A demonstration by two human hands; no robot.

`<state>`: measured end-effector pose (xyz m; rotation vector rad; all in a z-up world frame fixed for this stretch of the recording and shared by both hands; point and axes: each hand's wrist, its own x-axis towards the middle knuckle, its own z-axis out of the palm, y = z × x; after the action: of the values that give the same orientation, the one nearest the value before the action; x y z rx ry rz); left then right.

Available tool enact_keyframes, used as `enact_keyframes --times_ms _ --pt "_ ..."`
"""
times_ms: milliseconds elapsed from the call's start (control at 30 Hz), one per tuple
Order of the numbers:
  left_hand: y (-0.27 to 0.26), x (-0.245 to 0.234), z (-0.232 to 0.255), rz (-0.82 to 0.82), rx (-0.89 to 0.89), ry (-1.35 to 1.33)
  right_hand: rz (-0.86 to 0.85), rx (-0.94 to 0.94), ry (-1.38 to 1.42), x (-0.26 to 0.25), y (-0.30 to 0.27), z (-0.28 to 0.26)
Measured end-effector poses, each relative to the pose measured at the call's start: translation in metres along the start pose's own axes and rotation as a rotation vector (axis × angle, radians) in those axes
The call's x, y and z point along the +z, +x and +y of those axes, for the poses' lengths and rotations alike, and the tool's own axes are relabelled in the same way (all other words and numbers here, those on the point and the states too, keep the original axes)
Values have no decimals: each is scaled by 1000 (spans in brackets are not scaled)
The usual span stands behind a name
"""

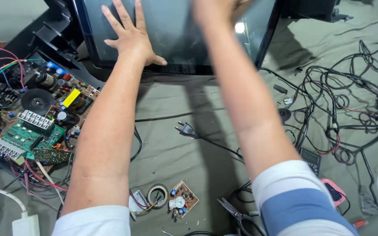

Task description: Cleaning the screen and internal components of a CRT television during a repair process

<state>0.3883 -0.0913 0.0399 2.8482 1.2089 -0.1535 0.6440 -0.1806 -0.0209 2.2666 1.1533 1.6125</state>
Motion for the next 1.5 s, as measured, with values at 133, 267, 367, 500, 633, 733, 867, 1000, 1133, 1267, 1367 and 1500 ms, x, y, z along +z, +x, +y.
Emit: enact_keyframes --times_ms 133,267,367,500,633,733,867,1000,1133,1267,1367,1500 --pt "3 16 -4 72 4 -3 -196 26 607 -120 -38 -61" --pt "-19 17 -10 122 49 -120 -301 -81 924 -141 -105 -70" --pt "-44 20 -15 99 85 -110 -551 202 1596 -172 -133 -36" --pt "-137 41 -5 -303 221 -996 -831 1165 2456 -245 -153 22" --pt "-219 113 3 -513 206 -1880 -959 1407 2511 -306 -191 33" --pt "-256 119 15 -217 196 -1922 -917 1269 2444 -317 -221 30" --pt "-294 94 2 -134 179 -1881 -828 933 2327 -367 -233 44" --pt "-333 31 -10 -64 230 -1997 -765 1004 2152 -402 -253 64" --pt "-355 9 -5 -77 188 -2210 -569 1169 2333 -428 -259 70" --pt "-403 -39 24 -490 -490 -2402 -390 1275 2449 -416 -275 69" --pt "-402 42 27 -823 -363 -2385 -303 1331 2416 -413 -278 72" --pt "-379 100 16 -575 47 -2216 -247 1265 2410 -410 -298 80"
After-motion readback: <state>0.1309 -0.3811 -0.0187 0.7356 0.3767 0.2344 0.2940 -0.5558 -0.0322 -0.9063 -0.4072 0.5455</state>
